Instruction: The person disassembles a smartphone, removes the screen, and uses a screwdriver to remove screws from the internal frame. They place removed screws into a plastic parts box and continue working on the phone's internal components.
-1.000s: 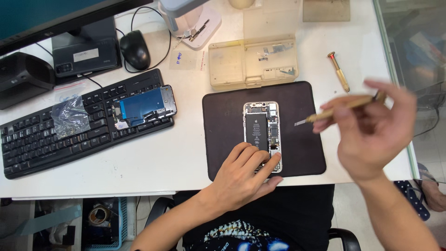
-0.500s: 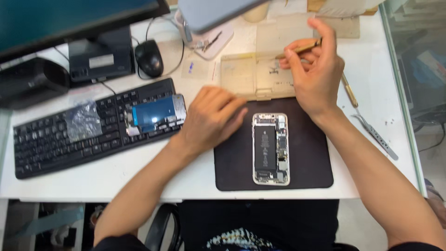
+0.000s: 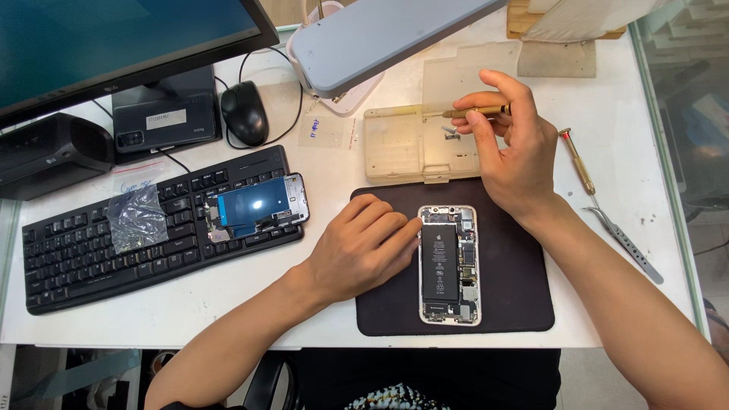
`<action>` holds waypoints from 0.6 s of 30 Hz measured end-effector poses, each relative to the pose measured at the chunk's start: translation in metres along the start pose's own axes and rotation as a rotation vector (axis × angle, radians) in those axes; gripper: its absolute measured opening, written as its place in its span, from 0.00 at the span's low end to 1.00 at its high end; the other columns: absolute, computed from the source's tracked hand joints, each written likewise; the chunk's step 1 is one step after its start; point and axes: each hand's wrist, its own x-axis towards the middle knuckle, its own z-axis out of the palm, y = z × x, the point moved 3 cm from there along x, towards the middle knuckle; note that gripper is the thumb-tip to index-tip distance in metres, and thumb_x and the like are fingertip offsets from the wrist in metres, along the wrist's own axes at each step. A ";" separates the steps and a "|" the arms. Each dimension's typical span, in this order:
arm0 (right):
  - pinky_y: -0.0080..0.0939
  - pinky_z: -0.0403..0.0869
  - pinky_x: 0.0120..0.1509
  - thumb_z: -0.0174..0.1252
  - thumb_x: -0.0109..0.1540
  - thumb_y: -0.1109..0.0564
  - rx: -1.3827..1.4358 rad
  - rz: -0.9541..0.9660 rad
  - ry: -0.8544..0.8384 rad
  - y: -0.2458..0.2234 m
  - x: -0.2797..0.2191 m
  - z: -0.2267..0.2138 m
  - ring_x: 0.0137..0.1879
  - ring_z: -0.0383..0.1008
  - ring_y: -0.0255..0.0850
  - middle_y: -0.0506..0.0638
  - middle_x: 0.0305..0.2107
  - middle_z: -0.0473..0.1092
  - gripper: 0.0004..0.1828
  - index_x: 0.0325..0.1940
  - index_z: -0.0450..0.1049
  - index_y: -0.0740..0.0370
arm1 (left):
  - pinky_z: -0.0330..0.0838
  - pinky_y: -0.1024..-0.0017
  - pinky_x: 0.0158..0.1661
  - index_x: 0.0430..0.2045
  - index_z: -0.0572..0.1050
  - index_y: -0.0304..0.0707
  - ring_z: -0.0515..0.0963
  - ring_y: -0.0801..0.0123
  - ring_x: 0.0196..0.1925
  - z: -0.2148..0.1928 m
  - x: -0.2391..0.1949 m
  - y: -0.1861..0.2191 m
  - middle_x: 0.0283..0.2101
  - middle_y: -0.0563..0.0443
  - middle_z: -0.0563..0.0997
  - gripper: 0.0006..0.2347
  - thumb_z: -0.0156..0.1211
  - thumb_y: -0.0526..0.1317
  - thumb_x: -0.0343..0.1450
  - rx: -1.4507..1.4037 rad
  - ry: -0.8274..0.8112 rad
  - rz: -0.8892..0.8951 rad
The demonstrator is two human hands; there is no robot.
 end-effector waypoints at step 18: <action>0.39 0.84 0.55 0.51 0.73 0.70 -0.007 0.060 -0.051 0.005 0.002 0.007 0.50 0.83 0.45 0.59 0.48 0.77 0.17 0.66 0.62 0.70 | 0.73 0.62 0.48 0.40 0.80 0.27 0.77 0.61 0.40 0.000 0.000 0.002 0.37 0.48 0.79 0.12 0.71 0.34 0.66 -0.002 -0.036 0.015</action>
